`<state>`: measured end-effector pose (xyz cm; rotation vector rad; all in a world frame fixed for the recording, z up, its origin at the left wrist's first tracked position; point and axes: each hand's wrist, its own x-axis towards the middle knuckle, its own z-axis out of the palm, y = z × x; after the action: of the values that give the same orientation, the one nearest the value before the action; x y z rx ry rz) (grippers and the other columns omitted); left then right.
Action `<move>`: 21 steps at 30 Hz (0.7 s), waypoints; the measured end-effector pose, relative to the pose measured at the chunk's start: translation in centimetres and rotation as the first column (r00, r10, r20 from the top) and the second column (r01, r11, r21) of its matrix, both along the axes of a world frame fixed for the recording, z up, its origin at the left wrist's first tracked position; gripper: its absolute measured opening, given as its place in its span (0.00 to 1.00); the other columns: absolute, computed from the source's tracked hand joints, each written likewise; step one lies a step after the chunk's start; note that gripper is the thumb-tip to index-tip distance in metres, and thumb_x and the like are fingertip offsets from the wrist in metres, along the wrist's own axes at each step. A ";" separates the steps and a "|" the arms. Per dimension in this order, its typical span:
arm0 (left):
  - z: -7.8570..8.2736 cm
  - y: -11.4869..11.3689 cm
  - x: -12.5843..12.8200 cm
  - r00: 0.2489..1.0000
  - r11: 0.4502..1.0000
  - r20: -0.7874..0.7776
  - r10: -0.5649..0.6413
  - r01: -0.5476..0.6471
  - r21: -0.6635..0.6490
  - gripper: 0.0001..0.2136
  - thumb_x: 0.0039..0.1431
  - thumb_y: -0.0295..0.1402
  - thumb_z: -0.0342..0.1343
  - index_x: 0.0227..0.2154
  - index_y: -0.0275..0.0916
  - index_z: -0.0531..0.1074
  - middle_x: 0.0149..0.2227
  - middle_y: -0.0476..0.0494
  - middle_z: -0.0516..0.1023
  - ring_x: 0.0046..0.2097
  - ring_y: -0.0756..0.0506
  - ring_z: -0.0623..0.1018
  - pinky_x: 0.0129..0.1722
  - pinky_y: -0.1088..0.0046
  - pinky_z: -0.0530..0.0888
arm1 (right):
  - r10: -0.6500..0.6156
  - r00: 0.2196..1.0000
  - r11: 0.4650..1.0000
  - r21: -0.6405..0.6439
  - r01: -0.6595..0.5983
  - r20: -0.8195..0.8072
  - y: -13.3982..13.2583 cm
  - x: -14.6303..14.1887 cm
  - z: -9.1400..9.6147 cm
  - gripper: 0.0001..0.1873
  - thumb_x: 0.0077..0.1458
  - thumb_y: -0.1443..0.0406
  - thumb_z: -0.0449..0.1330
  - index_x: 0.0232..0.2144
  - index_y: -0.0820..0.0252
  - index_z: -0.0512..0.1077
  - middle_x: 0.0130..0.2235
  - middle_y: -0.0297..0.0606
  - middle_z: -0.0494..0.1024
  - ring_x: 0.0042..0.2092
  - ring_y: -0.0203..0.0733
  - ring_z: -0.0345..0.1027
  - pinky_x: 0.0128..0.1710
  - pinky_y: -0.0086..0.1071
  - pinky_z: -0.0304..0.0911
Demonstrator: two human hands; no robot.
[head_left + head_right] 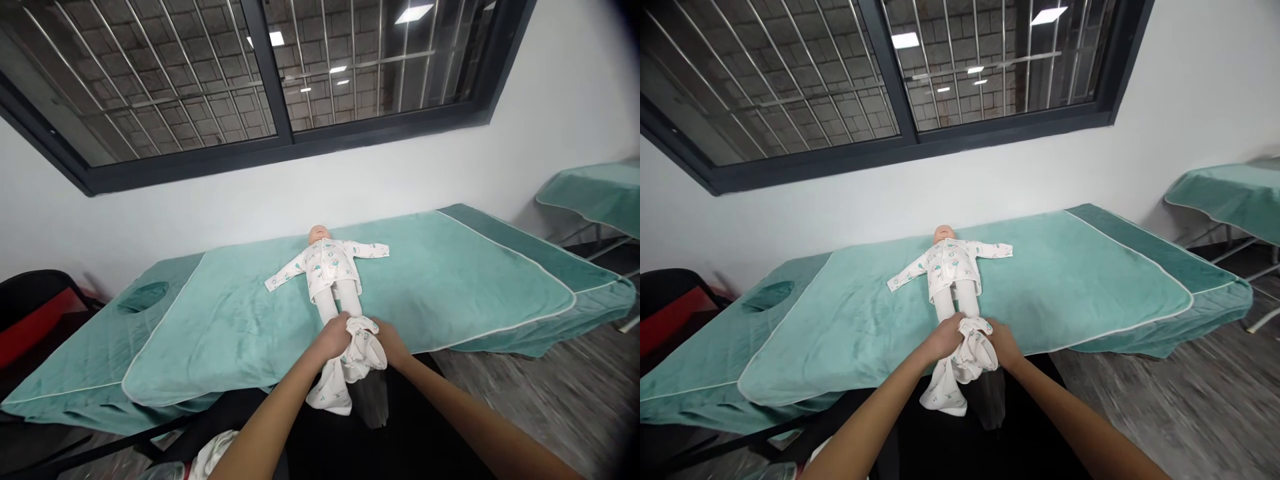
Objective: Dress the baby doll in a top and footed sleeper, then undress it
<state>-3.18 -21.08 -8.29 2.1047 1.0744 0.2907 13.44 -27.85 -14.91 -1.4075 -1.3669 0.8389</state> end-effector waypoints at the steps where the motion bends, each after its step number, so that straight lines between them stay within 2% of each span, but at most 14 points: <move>1: 0.0 0.1 -0.1 1.000 1.000 0.007 0.001 -0.001 -0.008 0.05 0.58 0.30 0.49 0.36 0.39 0.69 0.38 0.42 0.78 0.41 0.42 0.75 0.40 0.67 0.69 | 0.008 1.000 1.000 0.018 -0.008 0.000 0.1 0.1 -0.1 0.12 0.52 0.53 0.58 0.28 0.53 0.74 0.34 0.43 0.79 0.37 0.56 0.72 0.40 0.46 0.63; 5: 0.7 0.6 -0.5 0.990 0.998 0.142 -0.004 0.013 -0.066 0.04 0.57 0.33 0.51 0.34 0.40 0.67 0.35 0.48 0.75 0.39 0.45 0.73 0.36 0.72 0.68 | 0.032 0.999 0.997 0.073 -0.031 -0.013 1.1 1.0 0.0 0.14 0.54 0.52 0.56 0.28 0.54 0.71 0.32 0.42 0.78 0.36 0.51 0.70 0.37 0.41 0.63; 8: 1.3 1.7 -0.2 0.969 0.995 0.249 -0.011 0.036 -0.096 0.04 0.55 0.33 0.52 0.33 0.39 0.68 0.34 0.49 0.73 0.37 0.47 0.71 0.35 0.74 0.67 | 0.035 0.999 0.994 0.105 -0.033 -0.014 2.6 2.1 0.6 0.14 0.50 0.52 0.59 0.25 0.56 0.69 0.27 0.39 0.75 0.31 0.45 0.65 0.33 0.37 0.61; 13: 1.1 4.8 1.8 0.960 0.990 0.248 0.126 -0.106 -0.090 0.03 0.53 0.31 0.53 0.31 0.39 0.69 0.31 0.49 0.72 0.36 0.47 0.71 0.36 0.73 0.67 | -0.003 0.998 0.993 0.116 0.011 -0.064 5.8 3.2 0.8 0.12 0.44 0.57 0.63 0.21 0.57 0.67 0.26 0.37 0.73 0.32 0.45 0.65 0.37 0.38 0.62; 17: 0.8 6.3 3.6 0.947 0.971 0.217 0.237 -0.234 -0.041 0.03 0.55 0.31 0.53 0.32 0.39 0.69 0.34 0.46 0.75 0.39 0.45 0.72 0.41 0.68 0.68 | 0.003 0.985 0.997 0.073 0.010 -0.174 7.1 3.4 0.9 0.12 0.45 0.56 0.63 0.25 0.57 0.69 0.31 0.40 0.76 0.38 0.49 0.68 0.43 0.42 0.64; 19: 1.2 6.2 3.8 0.936 0.961 0.222 0.273 -0.273 -0.034 0.04 0.56 0.33 0.52 0.33 0.39 0.69 0.36 0.44 0.75 0.42 0.43 0.73 0.43 0.67 0.69 | 0.036 0.969 0.999 0.037 -0.028 -0.243 7.1 3.7 1.3 0.13 0.46 0.55 0.64 0.30 0.57 0.72 0.36 0.42 0.78 0.42 0.51 0.69 0.46 0.43 0.64; 21: 1.8 5.4 3.5 0.930 0.961 0.240 0.277 -0.261 -0.095 0.06 0.57 0.35 0.54 0.35 0.39 0.70 0.38 0.44 0.76 0.43 0.43 0.73 0.44 0.66 0.69 | 0.064 0.949 0.998 0.006 -0.065 -0.308 6.6 4.1 1.8 0.15 0.47 0.56 0.65 0.36 0.56 0.74 0.40 0.43 0.79 0.45 0.53 0.70 0.48 0.43 0.65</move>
<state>0.30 -15.65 -6.47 1.8059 1.2003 0.6328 17.50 -21.30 -13.06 -1.1813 -1.1744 1.0571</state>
